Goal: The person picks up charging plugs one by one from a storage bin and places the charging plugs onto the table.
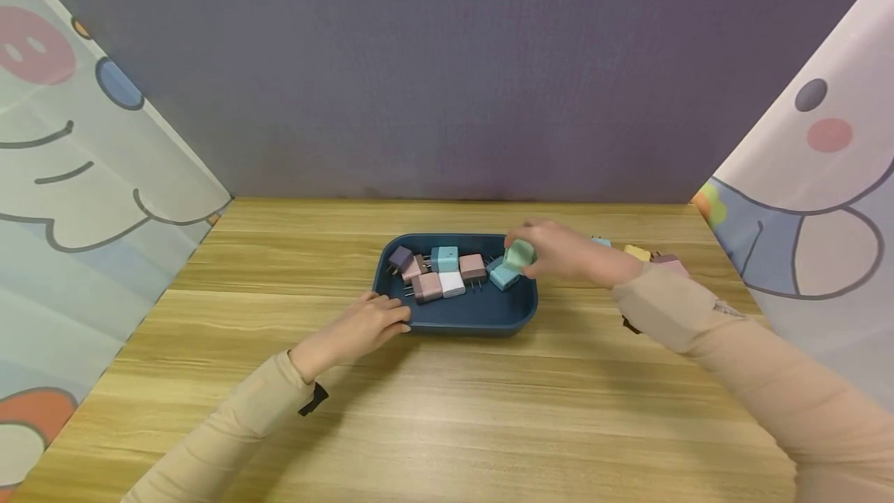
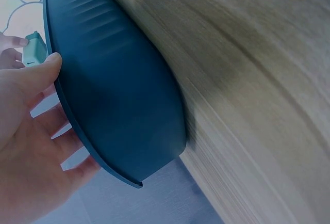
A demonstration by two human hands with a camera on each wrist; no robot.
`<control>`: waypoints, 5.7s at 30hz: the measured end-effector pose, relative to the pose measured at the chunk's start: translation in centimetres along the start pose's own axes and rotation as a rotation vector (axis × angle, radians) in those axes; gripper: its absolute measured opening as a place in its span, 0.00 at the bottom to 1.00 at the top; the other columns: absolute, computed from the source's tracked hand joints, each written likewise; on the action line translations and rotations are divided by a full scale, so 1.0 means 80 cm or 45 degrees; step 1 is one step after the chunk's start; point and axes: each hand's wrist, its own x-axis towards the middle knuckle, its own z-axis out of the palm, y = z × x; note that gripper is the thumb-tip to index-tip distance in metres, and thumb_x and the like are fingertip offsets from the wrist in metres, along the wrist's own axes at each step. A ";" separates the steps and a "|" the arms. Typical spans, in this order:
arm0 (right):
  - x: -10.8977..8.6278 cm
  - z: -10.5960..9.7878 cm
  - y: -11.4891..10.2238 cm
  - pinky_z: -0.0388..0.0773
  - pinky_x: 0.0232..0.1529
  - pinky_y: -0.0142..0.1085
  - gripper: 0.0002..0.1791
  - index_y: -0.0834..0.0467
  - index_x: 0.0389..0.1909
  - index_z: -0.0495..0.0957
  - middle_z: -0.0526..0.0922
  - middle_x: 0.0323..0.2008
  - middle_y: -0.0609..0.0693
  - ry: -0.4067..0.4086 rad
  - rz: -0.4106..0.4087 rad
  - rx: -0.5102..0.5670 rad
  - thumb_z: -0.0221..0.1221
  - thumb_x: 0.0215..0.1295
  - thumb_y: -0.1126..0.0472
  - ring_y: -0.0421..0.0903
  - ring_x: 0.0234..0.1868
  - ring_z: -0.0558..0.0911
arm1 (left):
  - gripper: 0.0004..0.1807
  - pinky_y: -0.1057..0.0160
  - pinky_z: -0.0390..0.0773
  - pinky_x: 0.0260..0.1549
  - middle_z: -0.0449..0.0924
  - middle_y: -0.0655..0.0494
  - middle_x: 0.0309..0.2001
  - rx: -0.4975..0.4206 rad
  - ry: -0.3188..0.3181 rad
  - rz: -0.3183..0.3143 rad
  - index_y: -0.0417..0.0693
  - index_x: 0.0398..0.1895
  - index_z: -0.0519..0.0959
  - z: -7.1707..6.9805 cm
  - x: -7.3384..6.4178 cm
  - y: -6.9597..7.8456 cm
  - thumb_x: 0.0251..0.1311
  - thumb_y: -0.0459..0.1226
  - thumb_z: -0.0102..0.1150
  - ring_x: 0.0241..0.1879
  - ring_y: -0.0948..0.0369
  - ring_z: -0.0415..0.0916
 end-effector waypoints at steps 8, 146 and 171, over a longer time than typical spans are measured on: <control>-0.011 -0.002 0.017 0.69 0.31 0.39 0.21 0.61 0.43 0.74 0.74 0.38 0.58 0.026 0.017 0.008 0.65 0.44 0.68 0.48 0.33 0.72 | 0.04 0.64 0.60 0.31 0.73 0.61 0.27 0.006 0.019 0.007 0.53 0.29 0.72 0.000 0.001 0.000 0.59 0.41 0.53 0.27 0.64 0.70; -0.030 0.082 0.085 0.72 0.39 0.48 0.18 0.67 0.43 0.74 0.75 0.41 0.66 -0.205 0.218 -0.037 0.61 0.50 0.68 0.62 0.41 0.75 | 0.05 0.64 0.61 0.31 0.73 0.61 0.27 0.032 0.031 0.012 0.53 0.29 0.71 0.004 0.000 0.000 0.59 0.42 0.53 0.27 0.63 0.70; -0.009 0.038 0.055 0.73 0.38 0.43 0.18 0.70 0.47 0.71 0.72 0.45 0.66 -0.243 0.194 -0.112 0.58 0.54 0.69 0.60 0.43 0.75 | 0.04 0.62 0.63 0.34 0.73 0.61 0.28 0.017 0.024 0.005 0.53 0.30 0.72 0.002 0.000 0.000 0.59 0.42 0.52 0.29 0.63 0.71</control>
